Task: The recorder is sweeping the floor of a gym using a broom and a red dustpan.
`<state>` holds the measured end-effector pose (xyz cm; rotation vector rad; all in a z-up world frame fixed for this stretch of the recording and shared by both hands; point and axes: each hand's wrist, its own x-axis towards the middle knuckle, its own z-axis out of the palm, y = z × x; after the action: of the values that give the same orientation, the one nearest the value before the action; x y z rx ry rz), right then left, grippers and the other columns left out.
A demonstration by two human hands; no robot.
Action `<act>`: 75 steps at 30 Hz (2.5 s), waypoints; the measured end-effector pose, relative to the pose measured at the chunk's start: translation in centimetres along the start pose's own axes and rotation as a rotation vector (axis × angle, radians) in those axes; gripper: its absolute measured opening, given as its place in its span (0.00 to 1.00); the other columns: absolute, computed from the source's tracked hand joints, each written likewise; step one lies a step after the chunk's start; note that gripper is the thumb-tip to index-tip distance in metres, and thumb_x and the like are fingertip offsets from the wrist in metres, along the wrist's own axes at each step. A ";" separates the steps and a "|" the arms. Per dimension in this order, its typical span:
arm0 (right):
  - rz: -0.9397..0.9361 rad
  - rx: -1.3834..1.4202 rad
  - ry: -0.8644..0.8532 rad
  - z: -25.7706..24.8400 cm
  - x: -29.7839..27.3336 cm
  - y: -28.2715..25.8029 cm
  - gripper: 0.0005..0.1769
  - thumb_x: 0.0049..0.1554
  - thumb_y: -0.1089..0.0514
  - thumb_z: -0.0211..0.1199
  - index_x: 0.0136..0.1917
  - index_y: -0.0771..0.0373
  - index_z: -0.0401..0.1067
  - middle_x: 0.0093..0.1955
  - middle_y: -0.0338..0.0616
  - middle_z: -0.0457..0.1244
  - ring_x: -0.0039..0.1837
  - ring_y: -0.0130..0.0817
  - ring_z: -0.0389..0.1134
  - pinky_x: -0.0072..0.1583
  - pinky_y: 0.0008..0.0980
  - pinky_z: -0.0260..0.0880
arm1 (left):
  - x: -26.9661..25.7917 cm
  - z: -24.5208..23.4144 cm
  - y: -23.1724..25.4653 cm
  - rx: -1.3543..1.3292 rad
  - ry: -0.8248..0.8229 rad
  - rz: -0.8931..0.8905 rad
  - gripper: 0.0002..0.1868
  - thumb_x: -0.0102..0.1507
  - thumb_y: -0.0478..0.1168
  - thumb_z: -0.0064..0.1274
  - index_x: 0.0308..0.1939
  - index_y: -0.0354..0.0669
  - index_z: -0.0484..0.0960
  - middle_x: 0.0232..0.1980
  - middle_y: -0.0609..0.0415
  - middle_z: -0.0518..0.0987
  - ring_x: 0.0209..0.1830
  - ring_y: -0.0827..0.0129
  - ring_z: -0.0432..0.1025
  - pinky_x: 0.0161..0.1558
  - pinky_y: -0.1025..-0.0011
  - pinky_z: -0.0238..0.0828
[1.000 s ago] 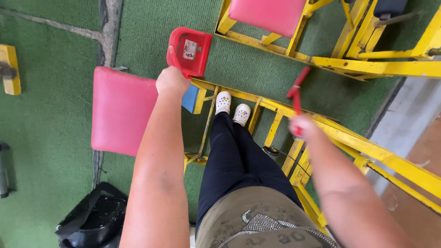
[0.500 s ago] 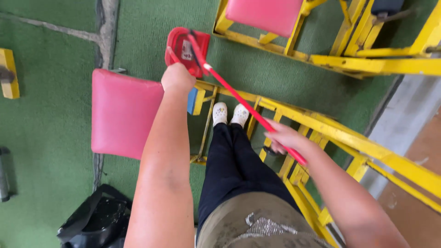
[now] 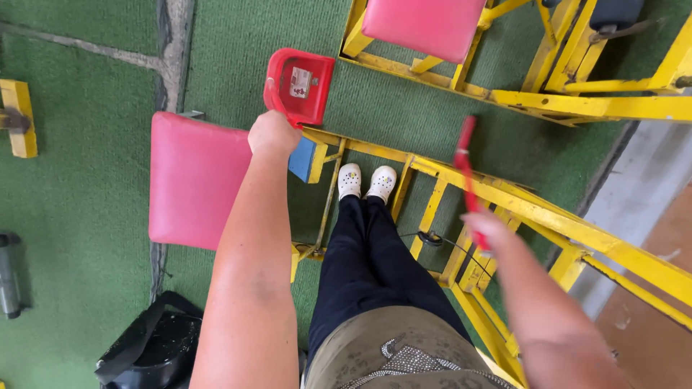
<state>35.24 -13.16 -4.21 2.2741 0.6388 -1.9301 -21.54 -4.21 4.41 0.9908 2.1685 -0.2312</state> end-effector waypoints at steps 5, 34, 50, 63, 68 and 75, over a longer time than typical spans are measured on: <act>0.040 -0.031 -0.197 17.9 -4.6 -6.9 0.41 0.56 0.65 0.59 0.79 0.53 0.48 0.30 0.39 0.58 0.28 0.31 0.59 0.29 0.32 0.60 | 0.1 0.8 -0.1 0.000 0.011 0.022 0.16 0.60 0.47 0.61 0.45 0.39 0.86 0.49 0.40 0.83 0.51 0.49 0.78 0.51 0.56 0.76; 0.119 0.120 -0.068 7.9 3.8 -6.1 0.07 0.56 0.60 0.60 0.39 0.57 0.63 0.26 0.36 0.58 0.25 0.31 0.58 0.28 0.35 0.58 | -1.5 0.8 2.7 0.037 0.041 -0.021 0.16 0.59 0.48 0.62 0.43 0.41 0.87 0.48 0.42 0.84 0.49 0.51 0.79 0.49 0.57 0.77; 0.076 -0.179 -0.285 -1.0 -10.8 -8.4 0.37 0.62 0.58 0.55 0.81 0.40 0.50 0.27 0.31 0.50 0.24 0.23 0.48 0.26 0.27 0.47 | -1.4 2.1 3.9 -0.024 0.028 -0.034 0.16 0.60 0.46 0.60 0.45 0.40 0.86 0.49 0.40 0.83 0.51 0.49 0.79 0.51 0.56 0.76; 0.026 0.052 -0.265 16.0 6.4 -8.5 0.06 0.54 0.64 0.60 0.39 0.62 0.63 0.25 0.39 0.57 0.25 0.33 0.57 0.27 0.34 0.55 | 0.5 0.3 0.4 -0.062 0.001 -0.022 0.18 0.59 0.49 0.61 0.46 0.41 0.86 0.48 0.42 0.84 0.50 0.49 0.79 0.50 0.55 0.76; 0.028 0.042 -0.466 28.1 -5.3 -17.4 0.32 0.56 0.66 0.56 0.72 0.48 0.57 0.32 0.36 0.56 0.27 0.25 0.56 0.28 0.29 0.58 | -0.1 -1.3 -0.8 -0.072 -0.033 -0.042 0.16 0.59 0.48 0.60 0.47 0.46 0.87 0.48 0.43 0.84 0.50 0.50 0.78 0.51 0.55 0.76; -0.131 -0.335 -0.529 23.7 -9.3 -19.4 0.32 0.57 0.66 0.53 0.74 0.52 0.58 0.31 0.38 0.54 0.24 0.28 0.54 0.24 0.31 0.56 | -0.3 -6.6 -8.6 -0.196 0.030 0.049 0.19 0.55 0.54 0.64 0.47 0.53 0.88 0.45 0.46 0.85 0.47 0.52 0.78 0.50 0.56 0.74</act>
<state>5.14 -5.82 3.88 1.4744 0.9581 -2.1536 -31.14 -7.51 8.24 0.9394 2.1438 0.0192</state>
